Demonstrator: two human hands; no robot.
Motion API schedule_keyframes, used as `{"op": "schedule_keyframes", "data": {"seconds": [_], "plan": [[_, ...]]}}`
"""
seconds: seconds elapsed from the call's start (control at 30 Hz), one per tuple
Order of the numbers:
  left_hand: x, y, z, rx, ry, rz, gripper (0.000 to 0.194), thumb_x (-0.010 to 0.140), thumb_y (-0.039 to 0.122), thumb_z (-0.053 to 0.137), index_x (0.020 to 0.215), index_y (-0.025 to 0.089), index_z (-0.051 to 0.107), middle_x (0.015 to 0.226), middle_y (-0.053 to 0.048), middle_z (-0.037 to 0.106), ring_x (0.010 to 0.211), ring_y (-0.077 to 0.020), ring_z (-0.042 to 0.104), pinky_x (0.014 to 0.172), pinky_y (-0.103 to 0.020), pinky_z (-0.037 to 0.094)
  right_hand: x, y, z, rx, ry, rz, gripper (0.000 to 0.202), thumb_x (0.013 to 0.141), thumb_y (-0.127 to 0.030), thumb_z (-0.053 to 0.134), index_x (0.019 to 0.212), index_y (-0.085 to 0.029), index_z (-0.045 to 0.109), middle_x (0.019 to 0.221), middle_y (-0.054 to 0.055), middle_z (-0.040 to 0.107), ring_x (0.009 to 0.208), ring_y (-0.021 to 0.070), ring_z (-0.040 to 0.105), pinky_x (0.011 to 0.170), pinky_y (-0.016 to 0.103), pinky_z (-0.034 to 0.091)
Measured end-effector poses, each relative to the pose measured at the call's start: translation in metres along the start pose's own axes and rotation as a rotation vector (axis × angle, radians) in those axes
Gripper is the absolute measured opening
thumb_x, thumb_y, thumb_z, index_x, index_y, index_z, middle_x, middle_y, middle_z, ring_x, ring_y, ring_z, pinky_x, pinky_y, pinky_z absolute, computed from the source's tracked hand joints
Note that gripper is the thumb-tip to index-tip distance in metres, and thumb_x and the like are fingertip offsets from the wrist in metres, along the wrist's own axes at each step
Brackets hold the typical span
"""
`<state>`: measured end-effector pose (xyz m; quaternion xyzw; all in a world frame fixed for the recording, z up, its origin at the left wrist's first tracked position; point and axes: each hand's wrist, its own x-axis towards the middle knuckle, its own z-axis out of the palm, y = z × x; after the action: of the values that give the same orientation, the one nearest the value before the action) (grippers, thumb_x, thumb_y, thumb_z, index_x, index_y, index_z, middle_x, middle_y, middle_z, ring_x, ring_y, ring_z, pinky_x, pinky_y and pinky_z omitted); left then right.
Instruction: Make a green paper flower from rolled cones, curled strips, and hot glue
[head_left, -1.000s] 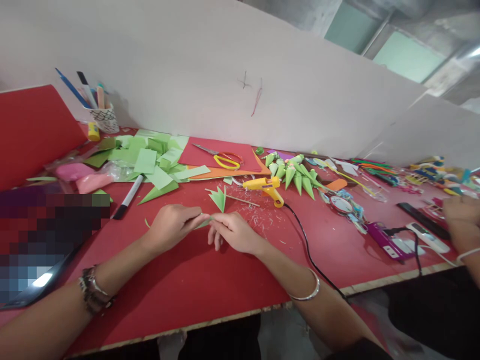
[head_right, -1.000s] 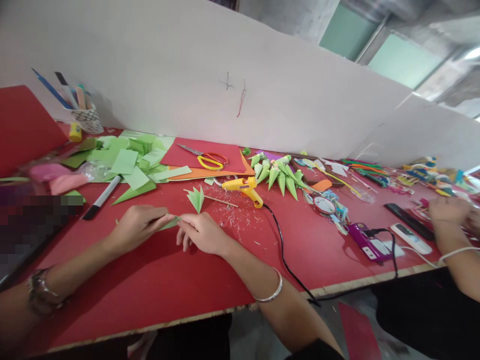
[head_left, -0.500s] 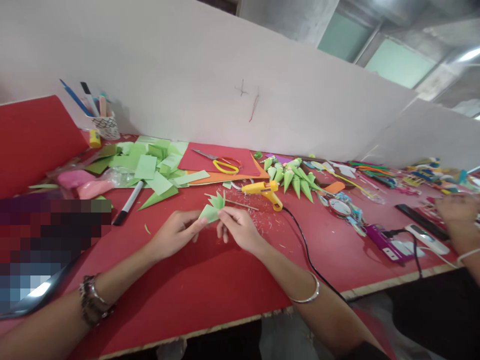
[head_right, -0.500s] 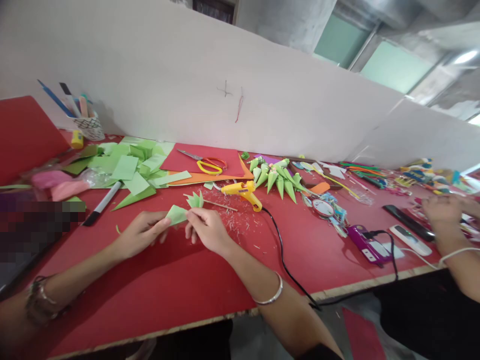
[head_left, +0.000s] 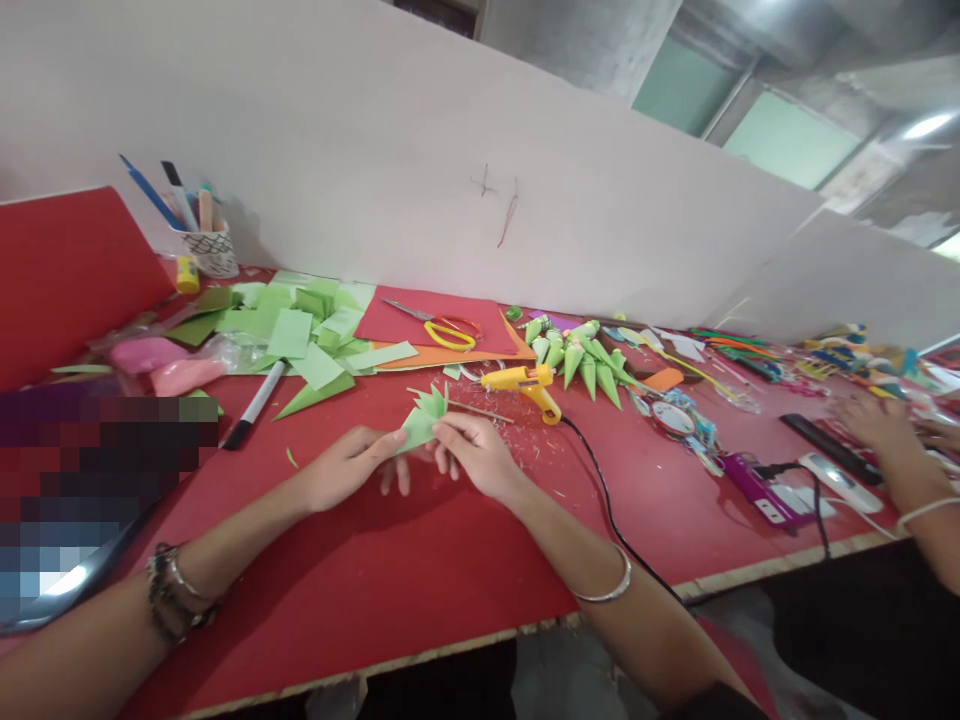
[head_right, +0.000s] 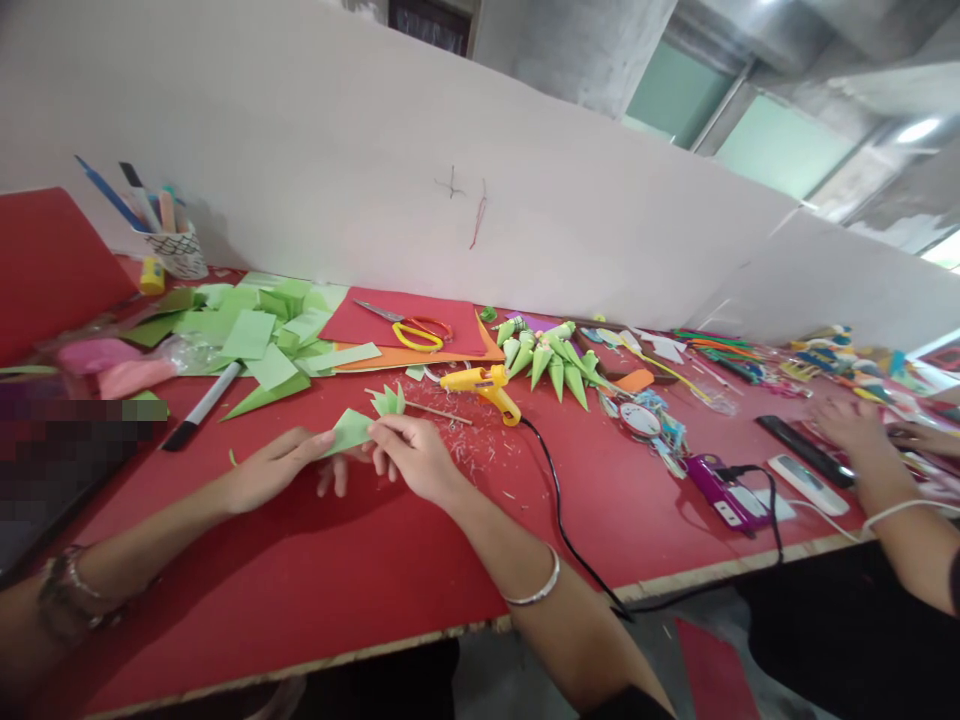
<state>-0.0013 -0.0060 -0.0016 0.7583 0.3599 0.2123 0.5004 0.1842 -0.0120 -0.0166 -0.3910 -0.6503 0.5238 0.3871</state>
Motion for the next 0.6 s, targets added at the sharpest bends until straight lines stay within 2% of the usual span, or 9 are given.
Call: {"op": "schedule_keyframes", "data": {"seconds": [0.07, 0.13, 0.2, 0.3, 0.4, 0.5, 0.6], "plan": [[0.0, 0.001, 0.002, 0.106, 0.098, 0.045, 0.05, 0.086, 0.047, 0.029, 0.064, 0.013, 0.059, 0.059, -0.003, 0.063, 0.053, -0.0112, 0.055, 0.057, -0.021, 0.042, -0.002, -0.003, 0.002, -0.071, -0.047, -0.002, 0.032, 0.084, -0.042, 0.042, 0.068, -0.016, 0.052, 0.048, -0.005, 0.047, 0.04, 0.005, 0.042, 0.039, 0.017, 0.033], [-0.001, 0.001, 0.008, 0.157, 0.138, 0.052, 0.049, 0.087, 0.046, 0.03, 0.061, 0.014, 0.057, 0.052, 0.0, 0.058, 0.05, -0.0103, 0.053, 0.053, -0.019, 0.04, -0.004, -0.006, 0.003, -0.159, -0.053, -0.03, 0.032, 0.084, -0.04, 0.042, 0.064, -0.017, 0.051, 0.048, -0.005, 0.046, 0.043, 0.0052, 0.042, 0.042, 0.017, 0.033], [-0.001, 0.001, 0.016, 0.159, 0.104, 0.037, 0.051, 0.088, 0.045, 0.026, 0.055, 0.015, 0.052, 0.042, 0.003, 0.05, 0.043, -0.0085, 0.048, 0.049, -0.018, 0.038, -0.005, -0.008, 0.005, -0.187, -0.014, -0.047, 0.029, 0.084, -0.038, 0.044, 0.064, -0.017, 0.049, 0.05, -0.005, 0.045, 0.045, 0.0056, 0.042, 0.045, 0.018, 0.034], [-0.002, 0.001, 0.028, 0.155, 0.041, 0.018, 0.052, 0.088, 0.045, 0.027, 0.049, 0.016, 0.046, 0.035, 0.005, 0.04, 0.034, -0.0066, 0.04, 0.044, -0.017, 0.035, -0.005, -0.009, 0.006, -0.079, 0.044, -0.016, 0.02, 0.081, -0.036, 0.049, 0.071, -0.019, 0.049, 0.051, -0.006, 0.045, 0.044, 0.0064, 0.043, 0.045, 0.019, 0.036], [-0.003, 0.002, 0.032, 0.163, 0.06, -0.033, 0.052, 0.087, 0.046, 0.028, 0.047, 0.017, 0.042, 0.033, 0.005, 0.037, 0.031, -0.0064, 0.037, 0.04, -0.017, 0.033, -0.003, -0.009, 0.007, 0.054, 0.067, -0.014, 0.015, 0.076, -0.032, 0.055, 0.081, -0.019, 0.05, 0.06, -0.005, 0.048, 0.051, 0.0076, 0.048, 0.05, 0.02, 0.039], [-0.004, 0.001, 0.029, 0.175, 0.095, -0.043, 0.051, 0.087, 0.045, 0.026, 0.047, 0.017, 0.041, 0.033, 0.005, 0.037, 0.031, -0.0064, 0.037, 0.039, -0.017, 0.032, -0.002, -0.011, 0.009, 0.146, -0.006, -0.019, 0.018, 0.075, -0.032, 0.057, 0.087, -0.02, 0.051, 0.071, -0.003, 0.051, 0.061, 0.0089, 0.05, 0.058, 0.021, 0.041], [-0.004, 0.0, 0.026, 0.169, 0.057, -0.005, 0.051, 0.088, 0.043, 0.025, 0.05, 0.016, 0.046, 0.036, 0.004, 0.042, 0.035, -0.0069, 0.04, 0.043, -0.018, 0.035, -0.003, -0.01, 0.011, 0.117, -0.06, -0.05, 0.015, 0.08, -0.034, 0.051, 0.078, -0.019, 0.051, 0.07, -0.002, 0.05, 0.065, 0.0102, 0.049, 0.064, 0.023, 0.042]]}}
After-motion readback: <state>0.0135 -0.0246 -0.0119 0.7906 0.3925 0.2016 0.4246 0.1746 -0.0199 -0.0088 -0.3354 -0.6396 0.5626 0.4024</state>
